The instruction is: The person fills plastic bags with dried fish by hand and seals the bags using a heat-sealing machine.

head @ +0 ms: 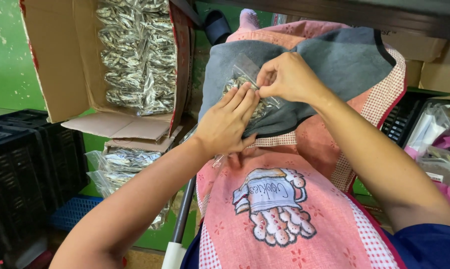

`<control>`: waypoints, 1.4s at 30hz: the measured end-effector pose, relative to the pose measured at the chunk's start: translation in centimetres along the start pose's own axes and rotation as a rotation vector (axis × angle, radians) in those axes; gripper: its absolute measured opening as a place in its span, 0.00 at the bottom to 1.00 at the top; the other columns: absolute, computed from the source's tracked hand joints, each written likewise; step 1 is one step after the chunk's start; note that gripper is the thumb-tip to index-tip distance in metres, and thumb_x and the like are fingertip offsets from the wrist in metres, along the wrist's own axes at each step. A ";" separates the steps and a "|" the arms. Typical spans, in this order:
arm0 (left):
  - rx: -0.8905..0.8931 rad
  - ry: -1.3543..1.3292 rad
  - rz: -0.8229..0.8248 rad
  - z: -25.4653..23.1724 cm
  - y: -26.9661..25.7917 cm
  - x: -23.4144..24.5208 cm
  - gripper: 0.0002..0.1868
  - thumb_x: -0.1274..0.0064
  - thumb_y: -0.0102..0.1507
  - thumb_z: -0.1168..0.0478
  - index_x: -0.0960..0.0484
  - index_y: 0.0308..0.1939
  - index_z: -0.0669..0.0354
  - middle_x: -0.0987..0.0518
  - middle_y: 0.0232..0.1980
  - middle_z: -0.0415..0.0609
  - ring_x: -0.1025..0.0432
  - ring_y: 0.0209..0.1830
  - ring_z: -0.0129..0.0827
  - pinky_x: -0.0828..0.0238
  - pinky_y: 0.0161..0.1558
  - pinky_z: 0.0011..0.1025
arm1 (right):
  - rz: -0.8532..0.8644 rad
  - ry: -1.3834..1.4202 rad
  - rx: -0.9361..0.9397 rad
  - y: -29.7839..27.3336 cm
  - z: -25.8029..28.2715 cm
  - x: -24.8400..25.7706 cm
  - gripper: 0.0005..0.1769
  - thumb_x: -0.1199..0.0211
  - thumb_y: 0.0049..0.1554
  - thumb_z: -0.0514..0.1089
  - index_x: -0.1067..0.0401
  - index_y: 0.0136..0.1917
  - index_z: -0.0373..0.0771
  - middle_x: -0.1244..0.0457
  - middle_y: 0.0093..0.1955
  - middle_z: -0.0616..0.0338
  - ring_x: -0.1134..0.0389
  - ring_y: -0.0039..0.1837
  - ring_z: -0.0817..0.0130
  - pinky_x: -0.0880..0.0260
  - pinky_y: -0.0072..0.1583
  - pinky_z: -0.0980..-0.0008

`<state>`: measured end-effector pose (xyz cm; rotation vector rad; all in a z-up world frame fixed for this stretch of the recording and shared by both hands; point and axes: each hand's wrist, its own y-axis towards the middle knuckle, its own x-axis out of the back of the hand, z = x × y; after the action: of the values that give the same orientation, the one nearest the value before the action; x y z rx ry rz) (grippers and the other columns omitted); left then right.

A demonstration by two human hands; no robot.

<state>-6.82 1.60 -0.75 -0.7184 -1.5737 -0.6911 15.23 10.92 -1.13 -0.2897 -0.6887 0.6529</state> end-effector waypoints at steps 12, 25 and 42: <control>0.033 -0.101 0.107 0.4 0.4 0.9 0.52 0.58 0.65 0.30 0.42 0.76 0.73 0.32 0.70 0.61 0.42 0.76 0.55 0.48 0.77 0.46 | -0.056 -0.090 0.093 2.7 3.4 0.2 0.06 0.29 0.46 0.41 0.21 0.27 0.46 0.33 0.25 0.71 0.36 0.32 0.82 0.33 0.53 0.70; 0.043 -0.069 0.053 -0.2 0.5 1.7 0.51 0.54 0.64 0.31 0.39 0.74 0.73 0.31 0.64 0.60 0.40 0.72 0.54 0.45 0.75 0.46 | -0.121 -0.253 0.355 6.6 4.1 -1.5 0.04 0.32 0.39 0.35 0.21 0.28 0.43 0.34 0.27 0.68 0.42 0.57 0.66 0.34 0.42 0.65; 0.926 -1.199 -0.278 2.1 -2.5 4.9 0.31 0.63 0.70 0.39 0.25 0.65 0.55 0.25 0.61 0.59 0.29 0.65 0.59 0.34 0.64 0.50 | -0.307 0.338 0.157 -9.2 3.2 4.6 0.05 0.39 0.65 0.42 0.23 0.52 0.42 0.29 0.43 0.53 0.26 0.47 0.60 0.25 0.48 0.61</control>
<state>-10.53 1.98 3.81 -0.1394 -2.7922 0.4663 20.03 6.93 7.68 -0.1394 -0.3443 0.3489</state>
